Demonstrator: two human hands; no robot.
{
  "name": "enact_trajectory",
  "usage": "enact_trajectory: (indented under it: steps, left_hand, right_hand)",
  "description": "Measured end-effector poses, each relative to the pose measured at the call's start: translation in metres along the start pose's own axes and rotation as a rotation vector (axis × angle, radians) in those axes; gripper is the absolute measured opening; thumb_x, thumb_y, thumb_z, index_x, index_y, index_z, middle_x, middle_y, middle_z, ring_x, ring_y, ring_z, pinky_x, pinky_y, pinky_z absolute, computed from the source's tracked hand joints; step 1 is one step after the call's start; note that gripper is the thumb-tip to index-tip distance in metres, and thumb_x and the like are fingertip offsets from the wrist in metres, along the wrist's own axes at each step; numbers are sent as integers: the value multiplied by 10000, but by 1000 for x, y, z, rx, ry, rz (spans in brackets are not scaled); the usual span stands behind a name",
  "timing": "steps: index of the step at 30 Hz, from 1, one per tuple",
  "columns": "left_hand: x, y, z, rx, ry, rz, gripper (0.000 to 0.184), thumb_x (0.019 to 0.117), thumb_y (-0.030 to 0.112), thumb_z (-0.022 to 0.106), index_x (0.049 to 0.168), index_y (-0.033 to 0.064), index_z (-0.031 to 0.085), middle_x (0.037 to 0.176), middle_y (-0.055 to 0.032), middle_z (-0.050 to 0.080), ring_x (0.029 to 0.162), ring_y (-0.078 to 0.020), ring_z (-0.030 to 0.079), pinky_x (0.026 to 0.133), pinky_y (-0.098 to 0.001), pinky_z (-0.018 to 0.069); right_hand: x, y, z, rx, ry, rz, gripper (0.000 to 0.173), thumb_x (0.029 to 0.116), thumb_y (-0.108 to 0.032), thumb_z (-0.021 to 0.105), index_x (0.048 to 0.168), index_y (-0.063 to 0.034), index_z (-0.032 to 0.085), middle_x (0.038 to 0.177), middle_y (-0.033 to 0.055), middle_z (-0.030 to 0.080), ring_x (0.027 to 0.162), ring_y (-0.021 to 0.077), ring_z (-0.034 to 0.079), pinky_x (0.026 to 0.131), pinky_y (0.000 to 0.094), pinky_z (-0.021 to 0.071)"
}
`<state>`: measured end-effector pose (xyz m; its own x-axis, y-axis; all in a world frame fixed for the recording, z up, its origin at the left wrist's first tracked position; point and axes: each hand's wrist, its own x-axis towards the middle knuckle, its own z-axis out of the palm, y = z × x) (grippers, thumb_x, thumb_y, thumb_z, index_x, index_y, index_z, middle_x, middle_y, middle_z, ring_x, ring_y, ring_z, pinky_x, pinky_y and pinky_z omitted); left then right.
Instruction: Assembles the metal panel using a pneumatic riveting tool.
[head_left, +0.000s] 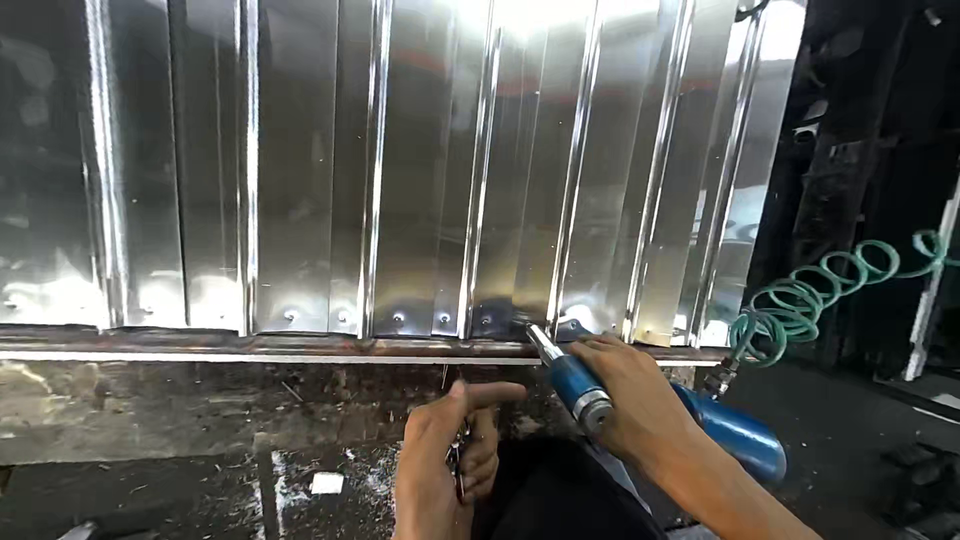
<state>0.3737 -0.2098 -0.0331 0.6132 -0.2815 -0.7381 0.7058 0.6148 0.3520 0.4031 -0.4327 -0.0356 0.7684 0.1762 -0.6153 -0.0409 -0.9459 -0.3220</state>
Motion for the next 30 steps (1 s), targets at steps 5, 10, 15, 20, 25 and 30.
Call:
enact_trajectory:
  steps: [5, 10, 15, 20, 25, 30]
  left_hand:
    - [8, -14, 3, 26, -38, -27, 412, 1059, 243, 419, 1142, -7, 736, 528, 100, 367, 387, -1, 306, 356, -172, 281]
    - [20, -14, 14, 42, -7, -11, 397, 1052, 208, 413, 1127, -12, 734, 525, 86, 360, 374, -4, 287, 340, -169, 260]
    - [5, -25, 28, 84, -37, 55, 384, 1071, 181, 403, 1169, -10, 721, 537, 94, 351, 394, -1, 281, 355, -170, 259]
    - [-23, -89, 72, 308, -205, 26, 341, 1058, 124, 408, 1263, 30, 664, 589, 99, 437, 442, 6, 350, 397, -180, 315]
    - [-49, -165, 114, 666, -350, 205, 343, 974, 13, 473, 1270, -55, 631, 1001, -40, 745, 818, -63, 708, 739, -281, 618]
    - [-58, -247, 126, 707, -339, 225, 267, 991, 50, 524, 1115, 34, 759, 862, 21, 711, 560, 16, 497, 501, -181, 431]
  right_hand:
    - [16, -8, -19, -17, -249, 87, 353, 767, -323, 788, 1064, -146, 714, 942, 68, 721, 914, 275, 702, 771, 509, 562]
    - [17, 1, -17, -17, -160, 89, 338, 764, -379, 746, 1051, -200, 732, 886, 52, 729, 860, 273, 718, 693, 529, 557]
    - [-55, 29, -19, 419, 198, -52, 352, 820, -354, 803, 1143, -225, 752, 1174, 66, 661, 1032, 156, 654, 843, 371, 595]
    - [-152, 23, -38, 578, 259, -21, 271, 926, -251, 772, 1095, -46, 716, 890, 94, 752, 775, 151, 723, 680, 350, 611]
    - [-216, 63, -4, 622, 430, -36, 249, 878, -95, 739, 1106, 4, 713, 938, 142, 749, 838, 177, 725, 758, 335, 607]
    - [-291, 129, 40, 689, 667, 131, 268, 816, -148, 774, 1025, 6, 707, 844, 72, 747, 728, 77, 704, 652, 258, 604]
